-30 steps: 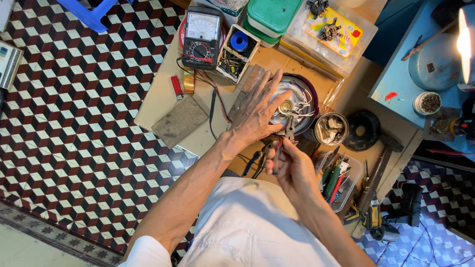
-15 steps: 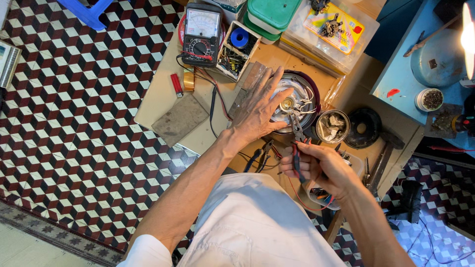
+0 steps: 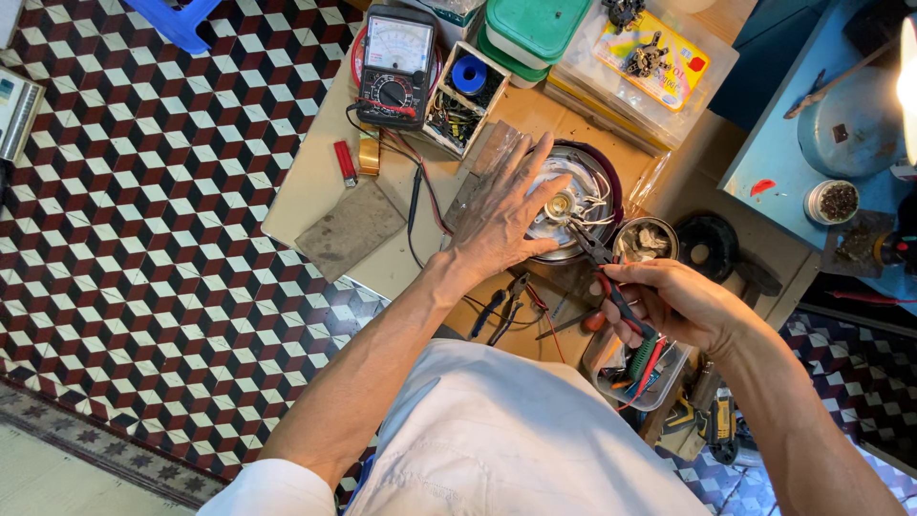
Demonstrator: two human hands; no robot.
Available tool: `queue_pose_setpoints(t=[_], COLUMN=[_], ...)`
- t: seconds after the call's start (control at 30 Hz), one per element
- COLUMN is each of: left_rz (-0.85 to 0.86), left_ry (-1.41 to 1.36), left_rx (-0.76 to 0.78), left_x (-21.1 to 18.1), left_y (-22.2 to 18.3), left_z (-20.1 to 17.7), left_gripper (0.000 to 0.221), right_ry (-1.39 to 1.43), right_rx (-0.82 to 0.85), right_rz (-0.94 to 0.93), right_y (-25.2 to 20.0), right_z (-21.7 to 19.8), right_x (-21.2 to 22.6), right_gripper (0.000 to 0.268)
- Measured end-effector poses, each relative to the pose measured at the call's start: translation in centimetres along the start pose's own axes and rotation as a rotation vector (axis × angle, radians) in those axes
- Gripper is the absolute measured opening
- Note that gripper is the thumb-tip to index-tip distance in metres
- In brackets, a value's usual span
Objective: The person uses pliers to manipulate and adjust wires on a circular metal component, likely part of an electric motor or fan. They repeatedly grip, bend, and reposition the wires while holding the component steady with their other hand.
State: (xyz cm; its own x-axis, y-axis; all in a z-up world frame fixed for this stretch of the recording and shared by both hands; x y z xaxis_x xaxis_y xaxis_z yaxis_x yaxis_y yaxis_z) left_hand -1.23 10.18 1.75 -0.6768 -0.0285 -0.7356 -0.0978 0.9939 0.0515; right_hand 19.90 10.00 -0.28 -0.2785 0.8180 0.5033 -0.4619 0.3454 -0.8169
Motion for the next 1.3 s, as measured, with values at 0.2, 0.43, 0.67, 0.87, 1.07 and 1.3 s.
queue_pose_setpoints(t=[0.2, 0.43, 0.67, 0.87, 1.07, 1.3], left_rz=[-0.001, -0.001, 0.009, 0.001, -0.010, -0.023], left_ry=[-0.005, 0.003, 0.013, -0.010, -0.005, 0.008], left_rx=[0.007, 0.026, 0.015, 0.011, 0.015, 0.033], left_x=[-0.1, 0.1, 0.1, 0.2, 0.2, 0.1], left_y=[0.0, 0.0, 0.1, -0.1, -0.1, 0.0], left_z=[-0.1, 0.0, 0.0, 0.2, 0.1, 0.1], left_gripper=[0.090, 0.094, 0.095, 0.093, 0.091, 0.090], right_ry=[0.235, 0.696, 0.527, 0.112, -0.031, 0.035], right_rx=[-0.141, -0.195, -0.208, -0.182, -0.124, -0.004], right_rz=[-0.188, -0.553, -0.245, -0.104, -0.052, -0.016], right_y=[0.4, 3.4, 1.0, -0.9, -0.7, 0.0], right_z=[4.3, 11.3, 8.6, 4.0, 2.0, 0.9], right_x=[-3.3, -5.2, -5.3, -2.5, -1.0, -0.1], right_gripper=[0.027, 0.027, 0.036, 0.042, 0.038, 0.031])
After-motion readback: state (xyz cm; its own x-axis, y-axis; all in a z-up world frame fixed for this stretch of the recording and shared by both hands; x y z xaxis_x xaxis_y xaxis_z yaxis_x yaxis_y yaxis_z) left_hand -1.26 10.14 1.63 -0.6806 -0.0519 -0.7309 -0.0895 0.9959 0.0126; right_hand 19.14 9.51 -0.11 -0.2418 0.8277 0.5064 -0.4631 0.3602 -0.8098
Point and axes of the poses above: each hand's wrist, its own y-axis towards the middle knuckle, its own z-axis out of the palm, x = y × z, the point moved 9 cm from there along y, towards the middle knuckle, and after that the axes turned 13 degrees about -z, right-handed, at the moved point
